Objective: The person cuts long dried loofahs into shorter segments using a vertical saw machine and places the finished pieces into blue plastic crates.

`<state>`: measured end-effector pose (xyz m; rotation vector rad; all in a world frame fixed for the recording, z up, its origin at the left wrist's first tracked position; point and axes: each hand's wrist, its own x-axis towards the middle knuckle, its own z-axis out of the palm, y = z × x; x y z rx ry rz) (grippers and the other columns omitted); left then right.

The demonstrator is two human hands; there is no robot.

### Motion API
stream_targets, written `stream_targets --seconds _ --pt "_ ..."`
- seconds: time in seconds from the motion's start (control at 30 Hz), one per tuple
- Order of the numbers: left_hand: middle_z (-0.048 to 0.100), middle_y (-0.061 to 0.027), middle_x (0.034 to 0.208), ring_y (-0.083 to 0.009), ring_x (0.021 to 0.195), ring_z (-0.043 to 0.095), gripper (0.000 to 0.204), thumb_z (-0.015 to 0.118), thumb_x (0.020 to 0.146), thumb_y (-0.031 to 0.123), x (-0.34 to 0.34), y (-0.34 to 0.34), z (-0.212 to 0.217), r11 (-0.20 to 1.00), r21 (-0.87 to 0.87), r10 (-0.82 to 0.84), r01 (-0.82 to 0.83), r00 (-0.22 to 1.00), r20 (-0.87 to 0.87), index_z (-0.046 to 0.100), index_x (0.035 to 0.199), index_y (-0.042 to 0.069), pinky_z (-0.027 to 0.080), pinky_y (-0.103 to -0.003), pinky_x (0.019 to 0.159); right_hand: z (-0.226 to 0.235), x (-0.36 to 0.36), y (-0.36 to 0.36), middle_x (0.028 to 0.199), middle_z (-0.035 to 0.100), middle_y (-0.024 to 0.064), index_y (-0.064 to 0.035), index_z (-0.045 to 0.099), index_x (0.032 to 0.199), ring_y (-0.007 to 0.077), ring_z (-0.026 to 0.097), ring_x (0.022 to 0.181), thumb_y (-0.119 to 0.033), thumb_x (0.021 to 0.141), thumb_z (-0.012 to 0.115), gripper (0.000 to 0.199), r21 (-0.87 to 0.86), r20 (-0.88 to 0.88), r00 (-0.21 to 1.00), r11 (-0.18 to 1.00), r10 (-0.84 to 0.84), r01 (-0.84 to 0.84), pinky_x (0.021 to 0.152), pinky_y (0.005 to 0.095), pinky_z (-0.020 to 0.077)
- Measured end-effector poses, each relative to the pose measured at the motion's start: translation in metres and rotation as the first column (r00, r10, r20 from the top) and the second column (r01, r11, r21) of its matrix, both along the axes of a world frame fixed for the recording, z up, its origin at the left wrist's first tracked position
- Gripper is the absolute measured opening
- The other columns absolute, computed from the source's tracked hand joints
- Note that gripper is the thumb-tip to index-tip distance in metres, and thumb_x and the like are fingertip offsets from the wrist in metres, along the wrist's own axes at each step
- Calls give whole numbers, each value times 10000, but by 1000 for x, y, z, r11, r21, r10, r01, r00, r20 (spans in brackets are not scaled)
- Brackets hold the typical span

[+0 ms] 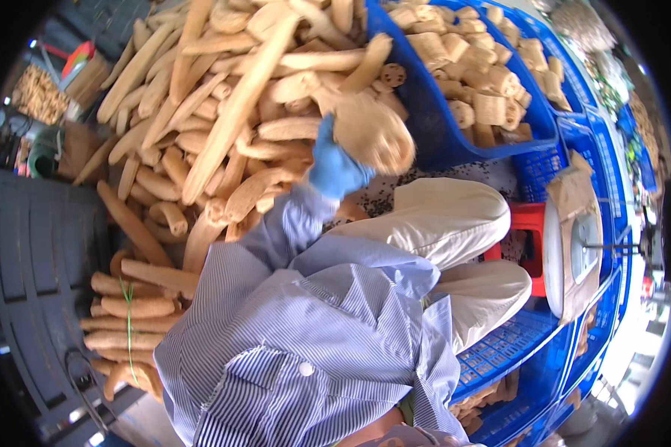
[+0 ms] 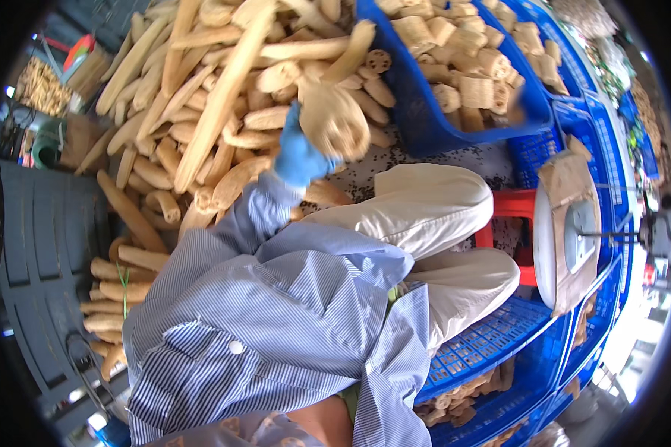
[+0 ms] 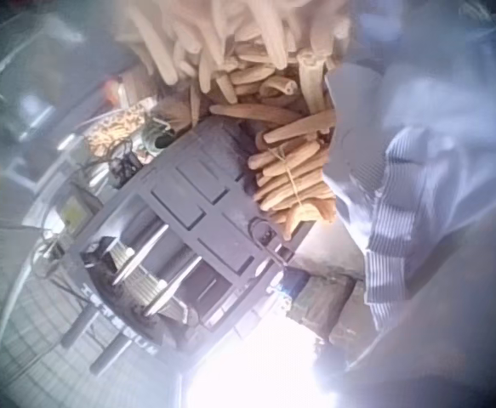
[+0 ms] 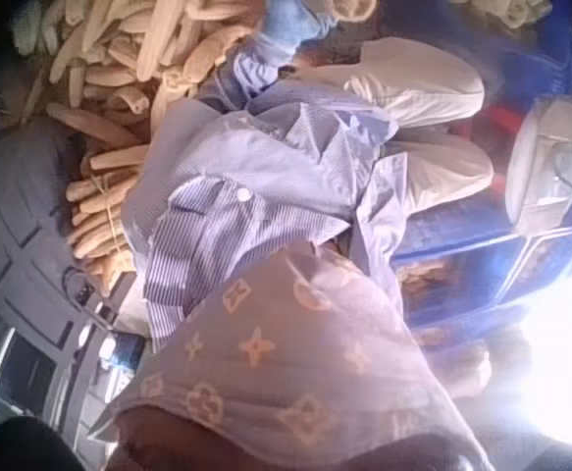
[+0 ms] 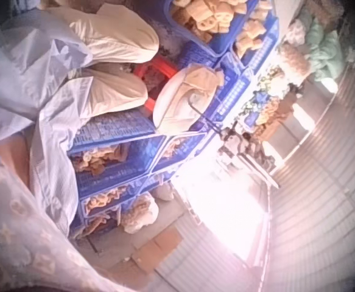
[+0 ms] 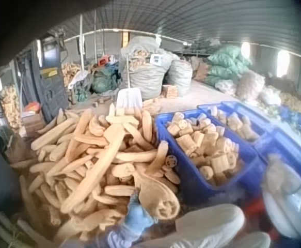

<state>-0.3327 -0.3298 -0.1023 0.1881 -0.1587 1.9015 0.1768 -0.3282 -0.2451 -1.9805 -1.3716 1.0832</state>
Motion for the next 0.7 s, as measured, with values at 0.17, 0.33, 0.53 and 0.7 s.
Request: stream_targets --seconds 0.17,0.33,0.53,0.7 --pt "556 -123 1416 -286 1293 541 578 506 1015 444 98 -7 5 913 -78 -390 400 913 118 452 1450 66 428 -467 1105 33 74 -18 1315 619 115 57 550 1353 196 599 1181 -44 977 611 394 225 -122 969 945 -216 239 1013 287 500" --pt "531 -122 1429 -238 1282 533 717 699 909 415 151 -6 77 903 -116 -426 413 832 -356 426 1471 63 423 -411 1092 180 6 -26 1331 603 144 48 509 1409 203 589 1187 -46 1000 559 423 533 -338 939 808 -72 253 1059 312 455" --pt "462 -196 1479 -316 1346 466 1058 789 792 515 175 45 165 819 -126 -27 559 -181 -983 277 1536 -35 354 -388 1132 237 -54 -15 1524 424 168 -20 243 1573 307 480 1353 -625 880 648 1005 731 -505 783 662 363 165 1139 428 376" --pt "591 -124 1388 -215 1266 546 745 672 936 440 237 126 83 323 -178 -129 929 -144 -981 441 1485 -8 410 -344 1060 236 -49 7 1526 421 150 -74 316 1538 287 454 1378 -693 919 546 905 680 -709 532 650 463 341 1165 451 352"
